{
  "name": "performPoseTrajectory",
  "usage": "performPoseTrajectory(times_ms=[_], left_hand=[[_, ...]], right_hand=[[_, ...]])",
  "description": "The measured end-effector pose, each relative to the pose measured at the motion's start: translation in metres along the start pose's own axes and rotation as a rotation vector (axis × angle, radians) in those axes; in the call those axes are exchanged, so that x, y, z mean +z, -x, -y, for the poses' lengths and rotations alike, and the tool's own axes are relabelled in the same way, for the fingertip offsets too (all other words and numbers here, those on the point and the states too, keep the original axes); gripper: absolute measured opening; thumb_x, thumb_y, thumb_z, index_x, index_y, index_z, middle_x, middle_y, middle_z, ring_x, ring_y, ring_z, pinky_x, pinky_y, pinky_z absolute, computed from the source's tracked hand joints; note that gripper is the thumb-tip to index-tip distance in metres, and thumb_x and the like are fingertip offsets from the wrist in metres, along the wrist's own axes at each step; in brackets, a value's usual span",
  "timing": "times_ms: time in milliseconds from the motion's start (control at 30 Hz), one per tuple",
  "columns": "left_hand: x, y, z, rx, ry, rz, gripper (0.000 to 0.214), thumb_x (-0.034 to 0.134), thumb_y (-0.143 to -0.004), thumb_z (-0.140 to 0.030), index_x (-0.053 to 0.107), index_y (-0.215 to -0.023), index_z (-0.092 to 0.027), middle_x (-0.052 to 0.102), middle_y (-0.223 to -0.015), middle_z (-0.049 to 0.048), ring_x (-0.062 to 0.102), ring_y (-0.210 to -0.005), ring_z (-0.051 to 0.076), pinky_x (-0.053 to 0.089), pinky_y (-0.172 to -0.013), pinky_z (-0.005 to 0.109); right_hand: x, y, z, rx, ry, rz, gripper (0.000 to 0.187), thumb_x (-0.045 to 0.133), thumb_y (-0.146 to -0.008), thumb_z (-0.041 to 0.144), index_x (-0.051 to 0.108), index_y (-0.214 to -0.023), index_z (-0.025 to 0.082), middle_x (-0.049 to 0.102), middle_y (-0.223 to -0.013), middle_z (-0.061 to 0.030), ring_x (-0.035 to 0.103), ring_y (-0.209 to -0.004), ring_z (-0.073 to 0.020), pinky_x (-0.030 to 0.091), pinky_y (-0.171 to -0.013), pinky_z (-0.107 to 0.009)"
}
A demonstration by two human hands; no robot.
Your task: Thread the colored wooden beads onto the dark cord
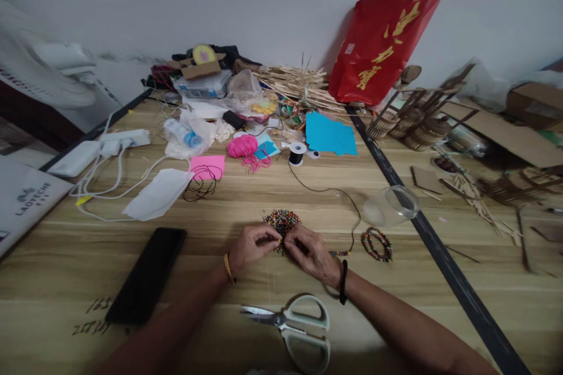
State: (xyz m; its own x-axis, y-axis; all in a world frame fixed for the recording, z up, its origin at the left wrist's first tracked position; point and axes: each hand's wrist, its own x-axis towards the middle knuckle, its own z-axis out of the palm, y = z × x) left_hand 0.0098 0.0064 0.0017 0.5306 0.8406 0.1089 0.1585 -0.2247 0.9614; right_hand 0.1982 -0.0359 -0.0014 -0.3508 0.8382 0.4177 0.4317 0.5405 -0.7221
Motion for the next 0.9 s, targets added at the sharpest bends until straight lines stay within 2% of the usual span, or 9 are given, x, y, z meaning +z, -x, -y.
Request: performPoseTrajectory(times_ms=[200,900], left_hand=[[-0.0004,-0.0001,-0.0003,0.010,-0.006,-0.027,0.008,0.064,-0.072,-0.018,0.068,-0.075,-0.012,0.071,-0.076,0.0062,0.064,-0.069,0.013,0.053,-0.067,0.022],[0.0002,0.0003,0.0005,0.012,-0.005,0.006,0.009,0.064,-0.073,-0.018,0.068,-0.076,-0.011,0.069,-0.075,0.0065,0.063,-0.070,0.013,0.052,-0.067,0.022]], right_hand=[[0.0000,-0.0001,0.0004,0.011,-0.008,0.000,0.017,0.044,-0.094,0.025,0.055,-0.083,0.018,0.057,-0.075,-0.0043,0.053,-0.068,-0.0148,0.043,-0.063,-0.026],[0.0029,0.0006,-0.0016,0.002,-0.034,-0.021,0.014,0.047,-0.093,0.025,0.058,-0.086,0.018,0.059,-0.076,-0.0046,0.055,-0.070,-0.0148,0.045,-0.064,-0.026]])
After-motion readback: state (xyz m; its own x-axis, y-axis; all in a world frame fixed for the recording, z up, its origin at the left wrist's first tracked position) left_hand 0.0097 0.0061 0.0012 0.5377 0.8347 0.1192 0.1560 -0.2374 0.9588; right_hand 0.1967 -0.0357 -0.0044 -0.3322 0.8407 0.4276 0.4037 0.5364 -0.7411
